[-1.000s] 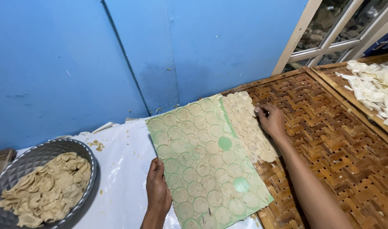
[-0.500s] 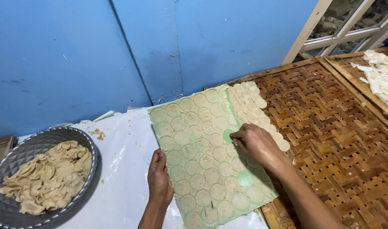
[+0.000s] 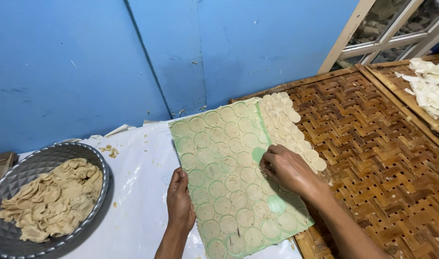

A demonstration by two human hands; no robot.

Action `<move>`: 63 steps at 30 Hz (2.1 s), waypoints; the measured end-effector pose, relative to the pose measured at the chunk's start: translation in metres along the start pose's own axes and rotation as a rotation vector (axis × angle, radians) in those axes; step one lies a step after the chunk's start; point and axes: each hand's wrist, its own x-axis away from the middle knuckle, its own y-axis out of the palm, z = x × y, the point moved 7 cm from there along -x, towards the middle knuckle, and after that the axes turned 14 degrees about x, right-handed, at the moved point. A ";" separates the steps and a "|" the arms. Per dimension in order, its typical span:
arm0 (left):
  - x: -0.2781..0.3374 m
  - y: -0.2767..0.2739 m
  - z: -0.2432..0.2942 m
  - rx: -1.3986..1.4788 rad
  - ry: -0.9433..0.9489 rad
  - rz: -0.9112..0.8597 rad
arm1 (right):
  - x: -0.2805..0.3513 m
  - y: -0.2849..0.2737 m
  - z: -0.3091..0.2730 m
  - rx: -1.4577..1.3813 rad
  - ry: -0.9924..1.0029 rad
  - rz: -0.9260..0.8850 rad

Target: Cutting circular shapes from a thin sheet of dough and arranging them on a woven tray.

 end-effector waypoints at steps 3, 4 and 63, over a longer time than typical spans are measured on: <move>-0.001 -0.001 -0.001 0.001 0.002 0.000 | -0.001 0.007 0.002 -0.010 -0.051 0.027; -0.001 -0.001 -0.001 0.000 0.006 -0.002 | 0.000 0.012 0.003 -0.044 -0.033 -0.021; -0.001 -0.001 -0.001 0.003 0.000 -0.003 | -0.044 0.006 0.178 -0.481 0.539 0.603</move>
